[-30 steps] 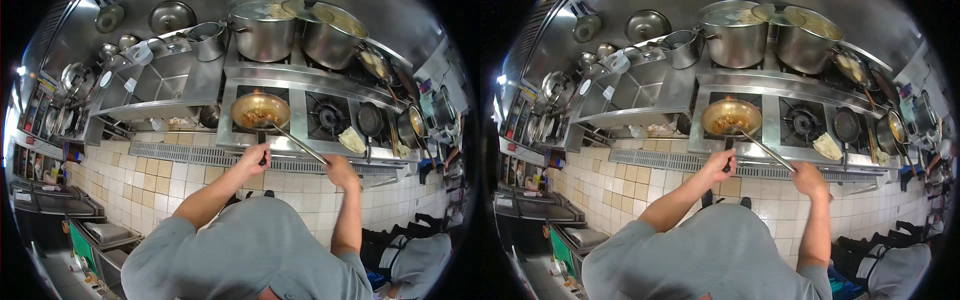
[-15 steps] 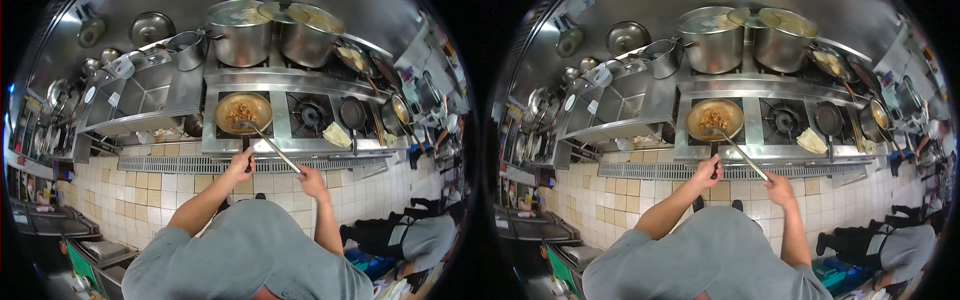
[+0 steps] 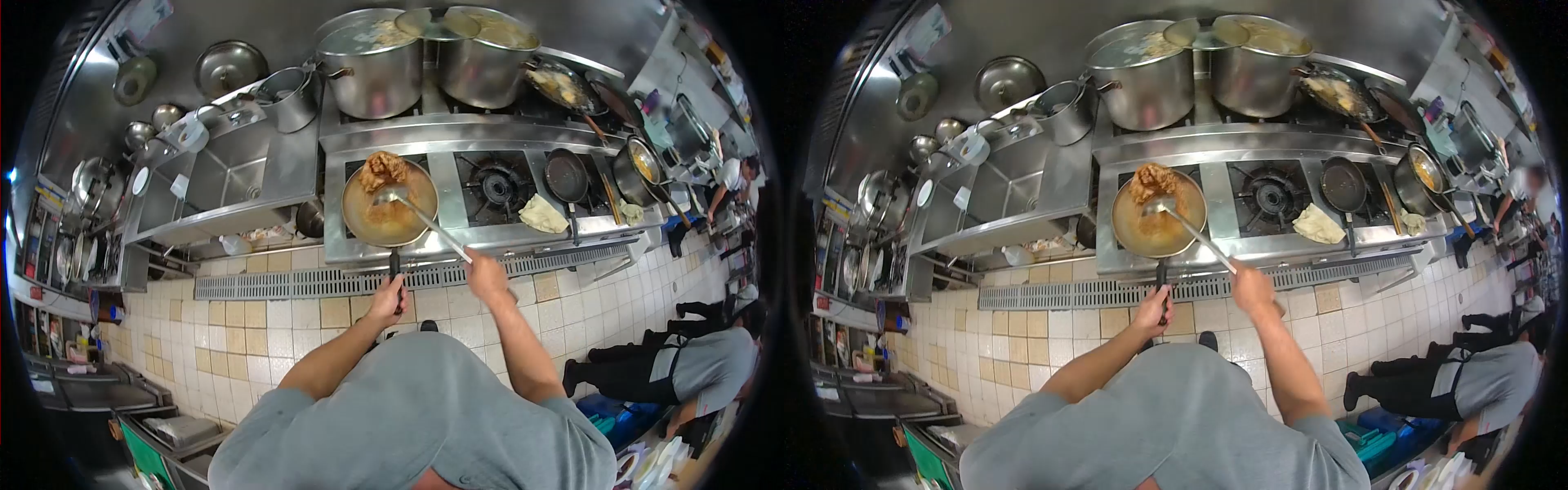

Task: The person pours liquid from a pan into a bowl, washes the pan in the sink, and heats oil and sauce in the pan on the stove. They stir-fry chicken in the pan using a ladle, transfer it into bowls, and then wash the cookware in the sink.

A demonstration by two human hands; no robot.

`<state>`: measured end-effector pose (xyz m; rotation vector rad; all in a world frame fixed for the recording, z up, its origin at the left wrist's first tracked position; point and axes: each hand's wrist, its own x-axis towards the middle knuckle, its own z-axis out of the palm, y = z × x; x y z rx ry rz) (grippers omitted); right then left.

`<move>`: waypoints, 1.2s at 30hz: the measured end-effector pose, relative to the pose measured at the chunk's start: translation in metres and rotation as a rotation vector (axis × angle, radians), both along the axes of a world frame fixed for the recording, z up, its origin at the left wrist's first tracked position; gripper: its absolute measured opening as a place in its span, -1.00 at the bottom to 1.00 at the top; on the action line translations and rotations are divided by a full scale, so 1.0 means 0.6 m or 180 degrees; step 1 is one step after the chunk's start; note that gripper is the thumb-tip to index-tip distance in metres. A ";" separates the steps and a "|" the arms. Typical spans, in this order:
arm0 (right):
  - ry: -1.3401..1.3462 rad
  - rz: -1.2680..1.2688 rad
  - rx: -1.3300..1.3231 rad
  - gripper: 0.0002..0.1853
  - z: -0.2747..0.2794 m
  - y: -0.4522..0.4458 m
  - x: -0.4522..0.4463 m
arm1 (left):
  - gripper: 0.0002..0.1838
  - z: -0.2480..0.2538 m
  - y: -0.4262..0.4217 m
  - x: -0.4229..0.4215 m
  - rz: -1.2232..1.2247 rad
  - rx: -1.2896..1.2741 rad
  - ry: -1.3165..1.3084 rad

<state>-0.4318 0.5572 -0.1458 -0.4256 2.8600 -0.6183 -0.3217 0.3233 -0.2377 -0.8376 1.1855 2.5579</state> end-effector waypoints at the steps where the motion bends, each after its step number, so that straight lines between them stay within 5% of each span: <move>1: 0.0019 -0.0038 0.0002 -0.59 -0.010 0.007 0.021 | -0.79 0.002 -0.006 -0.014 -0.0038 0.0002 0.0019; 6: -0.0451 -0.0015 -0.1231 -0.61 0.009 0.061 0.064 | -0.79 0.060 -0.018 -0.104 0.0305 0.0397 -0.0366; 9: -0.0558 0.0363 -0.0891 -0.61 0.161 0.124 0.027 | -0.80 0.135 0.007 -0.061 0.0139 0.0635 -0.0594; 13: -0.0889 0.0875 0.0020 -0.65 0.220 0.138 -0.032 | -0.77 0.193 -0.004 -0.056 0.0061 0.0810 -0.0842; 19: -0.0173 0.0494 0.0493 -0.63 0.094 0.031 -0.070 | -0.79 0.030 0.015 -0.083 0.0021 0.0226 0.0129; 26: -0.0471 -0.0254 -0.0505 -0.62 0.004 0.017 0.050 | -0.79 -0.017 0.001 -0.049 0.0008 -0.0313 0.0318; 30: -0.0657 -0.0034 -0.1246 -0.62 0.033 0.063 0.052 | -0.77 0.061 0.003 -0.113 0.0310 0.0166 -0.0147; 36: -0.0657 0.0880 -0.0308 -0.66 0.199 0.133 -0.028 | -0.79 0.179 0.002 -0.041 -0.0014 0.0414 -0.0620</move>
